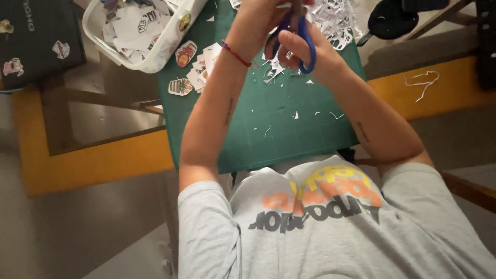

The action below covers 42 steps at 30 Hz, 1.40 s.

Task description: A person uses scissors to cut out individual stickers from a sheet on a green cutting mat.

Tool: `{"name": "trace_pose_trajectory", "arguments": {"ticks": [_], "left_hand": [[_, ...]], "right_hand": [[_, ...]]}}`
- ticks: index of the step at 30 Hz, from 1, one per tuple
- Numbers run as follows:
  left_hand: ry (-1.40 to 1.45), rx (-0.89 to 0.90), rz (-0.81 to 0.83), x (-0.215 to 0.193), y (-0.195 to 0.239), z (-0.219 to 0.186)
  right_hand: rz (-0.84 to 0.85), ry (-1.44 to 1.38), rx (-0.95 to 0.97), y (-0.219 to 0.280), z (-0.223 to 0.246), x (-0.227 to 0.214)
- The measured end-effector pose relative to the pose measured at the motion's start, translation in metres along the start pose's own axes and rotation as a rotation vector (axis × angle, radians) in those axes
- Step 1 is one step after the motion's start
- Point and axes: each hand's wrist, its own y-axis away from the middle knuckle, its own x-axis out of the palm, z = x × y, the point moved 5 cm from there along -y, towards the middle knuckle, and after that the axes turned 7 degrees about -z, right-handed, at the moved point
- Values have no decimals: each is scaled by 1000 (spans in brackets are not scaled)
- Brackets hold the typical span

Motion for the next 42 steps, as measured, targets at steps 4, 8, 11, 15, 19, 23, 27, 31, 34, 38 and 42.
{"name": "trace_pose_trajectory", "arguments": {"ticks": [4,8,11,15,19,23,27,31,34,38,42], "left_hand": [[-179,61,64,28,21,-37],[-285,-172,-164,24,30,-41],[-313,-111,-110,12,21,-27],[-410,222,182,19,23,-47],[-326,173,142,-10,2,-5],[-480,190,-49,-14,-2,-4],[-557,320,-27,-24,-3,8],[-615,421,-4,-34,-7,18],[-677,524,22,-30,-1,10],[-671,385,138,-25,10,15],[-758,463,59,-43,38,13]], "right_hand": [[-36,-55,39,-2,-4,-1],[19,-111,101,-2,-18,-4],[48,-84,96,3,2,2],[74,25,22,5,3,0],[88,-21,70,4,-11,-3],[132,43,44,6,-11,-1],[83,-21,19,6,-9,-3],[91,-130,-65,6,-12,-11],[110,-146,-79,8,-7,-10],[168,-139,-107,8,-7,-9],[203,-91,-145,9,-24,-16]]}}
